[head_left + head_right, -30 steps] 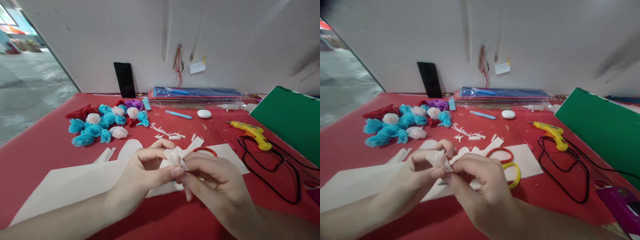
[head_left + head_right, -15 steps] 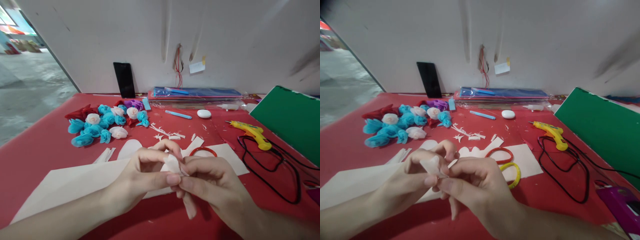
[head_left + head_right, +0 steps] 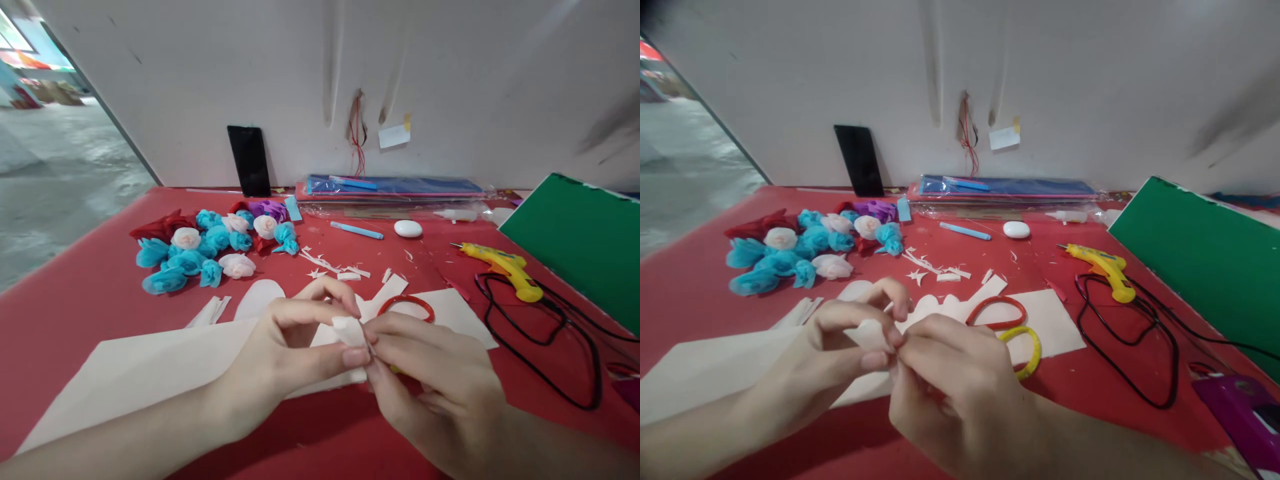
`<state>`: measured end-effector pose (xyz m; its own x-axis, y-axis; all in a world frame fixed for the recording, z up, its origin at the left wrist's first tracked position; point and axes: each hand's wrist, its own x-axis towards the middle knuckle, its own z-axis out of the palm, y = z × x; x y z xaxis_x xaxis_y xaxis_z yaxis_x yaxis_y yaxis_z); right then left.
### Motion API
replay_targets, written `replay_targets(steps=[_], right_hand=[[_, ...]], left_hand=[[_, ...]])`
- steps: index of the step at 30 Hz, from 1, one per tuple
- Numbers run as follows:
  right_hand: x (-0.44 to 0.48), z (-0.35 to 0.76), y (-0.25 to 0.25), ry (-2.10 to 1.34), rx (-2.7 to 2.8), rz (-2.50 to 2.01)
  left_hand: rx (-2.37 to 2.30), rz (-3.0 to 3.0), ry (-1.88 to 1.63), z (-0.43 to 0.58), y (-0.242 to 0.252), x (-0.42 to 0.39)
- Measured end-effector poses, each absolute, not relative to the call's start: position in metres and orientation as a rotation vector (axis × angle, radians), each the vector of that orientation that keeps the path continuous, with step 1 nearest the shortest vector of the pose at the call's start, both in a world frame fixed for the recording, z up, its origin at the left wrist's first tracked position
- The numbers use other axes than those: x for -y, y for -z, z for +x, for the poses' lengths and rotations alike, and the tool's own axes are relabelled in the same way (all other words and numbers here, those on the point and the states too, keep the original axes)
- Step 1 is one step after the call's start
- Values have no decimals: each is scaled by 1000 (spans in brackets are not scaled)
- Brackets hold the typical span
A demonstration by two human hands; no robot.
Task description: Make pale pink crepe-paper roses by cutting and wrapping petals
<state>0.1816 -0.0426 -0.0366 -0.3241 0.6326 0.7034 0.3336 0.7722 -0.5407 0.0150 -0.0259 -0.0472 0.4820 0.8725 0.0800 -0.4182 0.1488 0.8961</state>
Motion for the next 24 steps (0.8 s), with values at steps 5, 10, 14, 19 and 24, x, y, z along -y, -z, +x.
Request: replay_targets(steps=[5, 10, 14, 19, 24], right_hand=[[40, 181, 32, -521, 1946, -759], [38, 182, 33, -848, 1912, -798], [37, 181, 34, -768, 1921, -839], [39, 182, 39, -498, 1964, -844], [37, 184, 45, -427, 2022, -802]], left_hand=[[-514, 1034, -1006, 16, 48, 23], [-527, 1033, -980, 16, 49, 19], [-590, 1048, -1013, 16, 48, 19], [-706, 1102, -1096, 17, 45, 24], [-767, 1166, -1116, 17, 45, 25]])
